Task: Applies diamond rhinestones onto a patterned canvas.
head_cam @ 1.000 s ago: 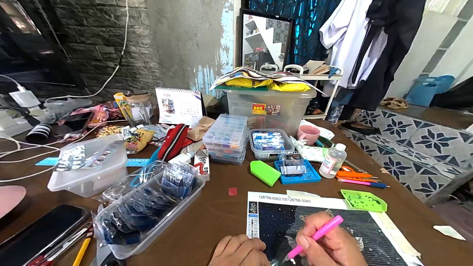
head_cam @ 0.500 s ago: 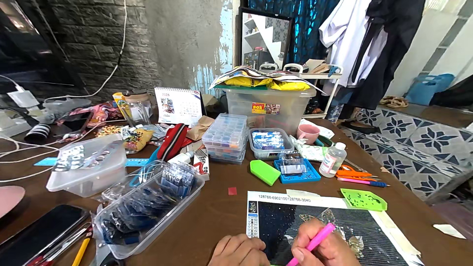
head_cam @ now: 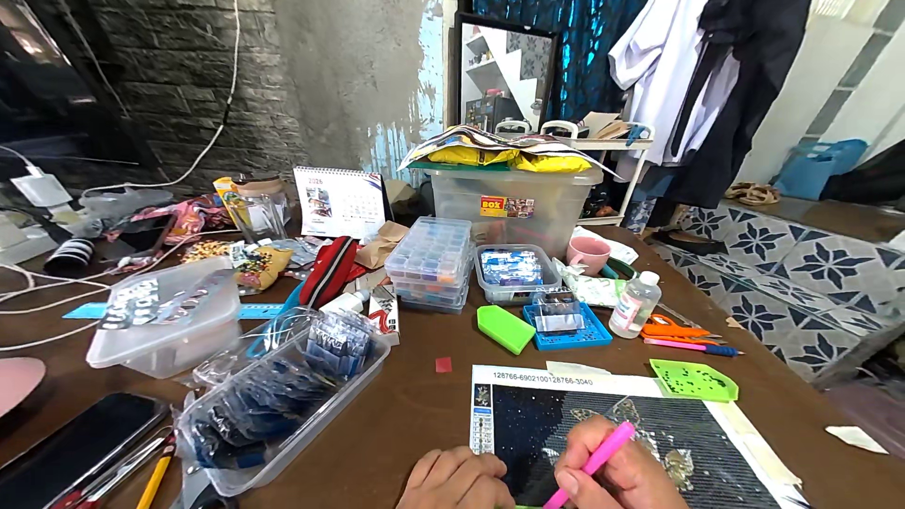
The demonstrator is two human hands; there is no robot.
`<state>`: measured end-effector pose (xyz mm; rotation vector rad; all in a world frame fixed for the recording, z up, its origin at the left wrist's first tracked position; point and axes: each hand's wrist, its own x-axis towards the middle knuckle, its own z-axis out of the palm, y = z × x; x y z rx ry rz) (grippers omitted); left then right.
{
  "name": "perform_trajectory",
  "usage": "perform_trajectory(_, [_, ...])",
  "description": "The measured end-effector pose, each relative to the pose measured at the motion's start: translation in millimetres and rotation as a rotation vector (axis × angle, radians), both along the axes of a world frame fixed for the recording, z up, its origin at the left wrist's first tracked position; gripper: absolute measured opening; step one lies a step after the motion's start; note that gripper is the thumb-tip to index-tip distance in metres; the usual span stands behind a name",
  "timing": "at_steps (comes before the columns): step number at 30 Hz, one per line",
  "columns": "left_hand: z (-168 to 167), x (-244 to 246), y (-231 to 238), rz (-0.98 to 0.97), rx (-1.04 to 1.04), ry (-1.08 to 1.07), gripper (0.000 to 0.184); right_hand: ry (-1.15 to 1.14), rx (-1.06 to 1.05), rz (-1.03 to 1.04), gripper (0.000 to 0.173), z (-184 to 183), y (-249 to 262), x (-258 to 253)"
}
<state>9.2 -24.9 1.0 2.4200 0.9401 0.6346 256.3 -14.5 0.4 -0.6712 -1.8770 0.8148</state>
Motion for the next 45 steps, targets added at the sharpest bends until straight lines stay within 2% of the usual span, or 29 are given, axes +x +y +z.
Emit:
perform_trajectory(9, [0.9, -0.3, 0.4, -0.004, -0.013, 0.007, 0.046, 0.137, -0.124, -0.133, 0.008, 2.3, 3.0, 1.3])
perform_trajectory(17, [0.3, -0.4, 0.8, -0.007, -0.010, 0.006, 0.048, 0.122, -0.168, -0.290, 0.010, 1.4, 9.1, -0.6])
perform_trajectory(25, [0.1, -0.7, 0.5, -0.004, -0.013, 0.002, 0.047, 0.031, -0.110, -0.287, 0.006, -1.1, 8.3, -0.5])
perform_trajectory(45, [-0.2, -0.3, 0.0, 0.000, 0.000, -0.001, 0.048, 0.012, -0.084, -0.288, 0.006, -2.1, 8.8, -1.7])
